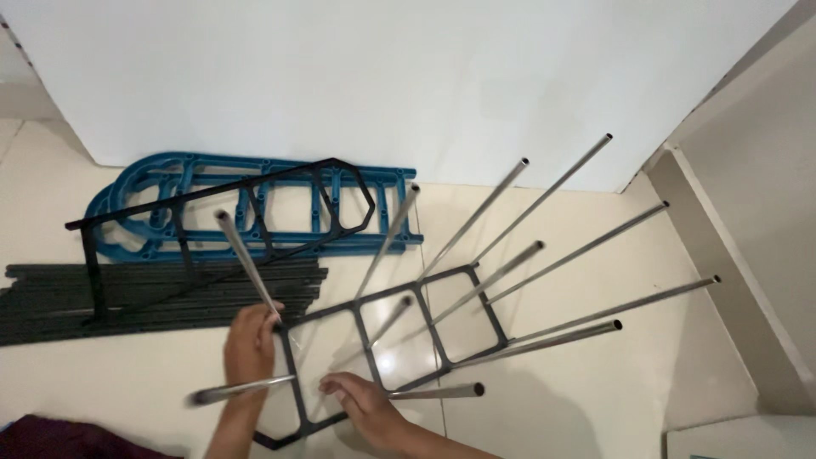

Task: The person assembles a metal shelving unit by inserting vertical metal poles into a black plastic frame and then attaching a second frame on top. The person works on a tiled floor in a room with white walls.

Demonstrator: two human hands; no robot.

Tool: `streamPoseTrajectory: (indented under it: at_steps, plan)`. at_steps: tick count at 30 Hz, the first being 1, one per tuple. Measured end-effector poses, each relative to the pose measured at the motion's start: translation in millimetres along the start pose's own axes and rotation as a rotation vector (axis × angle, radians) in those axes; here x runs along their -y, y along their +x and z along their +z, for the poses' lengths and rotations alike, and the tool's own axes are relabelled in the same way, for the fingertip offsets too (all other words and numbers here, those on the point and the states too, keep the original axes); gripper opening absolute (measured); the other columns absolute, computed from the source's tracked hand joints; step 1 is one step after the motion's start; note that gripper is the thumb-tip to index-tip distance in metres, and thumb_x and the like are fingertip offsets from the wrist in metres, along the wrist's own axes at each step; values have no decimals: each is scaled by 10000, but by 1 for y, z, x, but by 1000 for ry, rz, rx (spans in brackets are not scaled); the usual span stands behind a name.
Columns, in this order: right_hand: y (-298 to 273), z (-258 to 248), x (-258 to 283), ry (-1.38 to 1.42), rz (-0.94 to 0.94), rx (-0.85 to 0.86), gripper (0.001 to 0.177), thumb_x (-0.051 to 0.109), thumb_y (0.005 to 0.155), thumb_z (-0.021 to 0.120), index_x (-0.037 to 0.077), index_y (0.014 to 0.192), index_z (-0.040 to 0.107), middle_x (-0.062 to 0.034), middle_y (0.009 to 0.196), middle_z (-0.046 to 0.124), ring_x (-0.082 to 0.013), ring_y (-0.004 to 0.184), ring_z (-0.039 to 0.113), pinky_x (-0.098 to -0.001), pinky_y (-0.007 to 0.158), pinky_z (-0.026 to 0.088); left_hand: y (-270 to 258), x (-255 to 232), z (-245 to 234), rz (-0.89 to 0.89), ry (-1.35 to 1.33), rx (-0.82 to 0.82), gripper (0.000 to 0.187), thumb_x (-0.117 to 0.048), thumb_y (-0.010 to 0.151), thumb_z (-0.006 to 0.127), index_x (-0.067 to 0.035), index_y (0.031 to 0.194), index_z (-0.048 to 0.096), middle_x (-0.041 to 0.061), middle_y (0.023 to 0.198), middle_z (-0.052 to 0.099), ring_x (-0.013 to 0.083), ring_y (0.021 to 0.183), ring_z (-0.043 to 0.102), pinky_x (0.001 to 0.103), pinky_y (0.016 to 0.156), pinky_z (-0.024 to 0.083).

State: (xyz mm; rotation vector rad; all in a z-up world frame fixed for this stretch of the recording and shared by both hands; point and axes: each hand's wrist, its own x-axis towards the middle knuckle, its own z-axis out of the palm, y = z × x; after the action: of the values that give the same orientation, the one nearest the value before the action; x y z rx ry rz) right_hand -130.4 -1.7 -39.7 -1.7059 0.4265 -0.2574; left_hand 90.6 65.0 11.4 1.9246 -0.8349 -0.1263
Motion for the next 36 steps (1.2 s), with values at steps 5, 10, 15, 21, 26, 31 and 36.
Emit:
streamPoseTrajectory:
  at_steps: [5, 10, 15, 21, 26, 31, 36]
  plan:
    - [-25, -5, 7, -298, -359, 54, 319, -88, 890, 555, -2, 1165, 691, -186, 1112, 703, -356, 1006, 698, -408, 880, 570, 21, 3, -24, 105, 80, -5, 179, -83, 957, 667, -83, 1117, 747, 112, 1091, 740, 265, 927, 723, 368, 773, 572]
    - [-33, -18, 16, -430, -534, 56, 311, -83, 727, 607, 9, 1013, 688, -158, 918, 665, -345, 785, 658, -425, 662, 527, 31, 0, -26, 24, -11, 6, 199, -78, 986, 648, -44, 1167, 722, 122, 1098, 739, 233, 918, 734, 348, 777, 575]
    - [-32, -37, 29, -530, -534, -95, 274, -79, 690, 586, 52, 918, 663, -115, 811, 634, -321, 719, 637, -410, 596, 490, 26, 14, -13, -128, -201, -69, 317, -83, 976, 635, -37, 1290, 647, 115, 1116, 716, 179, 957, 742, 289, 780, 578]
    - [-31, -44, 37, -551, -467, -162, 167, -33, 812, 651, 61, 949, 641, -107, 833, 671, -310, 692, 636, -409, 603, 495, -24, 59, -7, -231, -287, -334, 133, -2, 996, 552, 12, 1118, 604, 119, 1121, 612, 199, 986, 640, 299, 842, 566]
    - [-24, -45, 31, -468, -297, -210, 190, 78, 828, 726, 40, 958, 593, -115, 792, 641, -284, 672, 669, -368, 587, 519, -108, 97, -15, -241, 186, -49, 82, -45, 890, 573, -37, 960, 615, 154, 889, 625, 317, 819, 644, 448, 755, 507]
    - [-8, -44, 23, -455, 10, -197, 290, 213, 924, 773, 17, 994, 573, -110, 697, 659, -237, 596, 671, -337, 555, 490, -158, 130, 8, 35, 152, 38, 100, -10, 846, 511, -70, 857, 590, 172, 865, 589, 383, 842, 612, 458, 758, 493]
    - [3, -55, 24, -424, -172, -255, 151, 143, 938, 752, 11, 966, 685, -117, 823, 709, -234, 595, 669, -332, 555, 509, -182, 139, 33, 73, -24, -11, 235, -4, 773, 447, 0, 979, 560, 194, 884, 549, 380, 792, 552, 454, 699, 467]
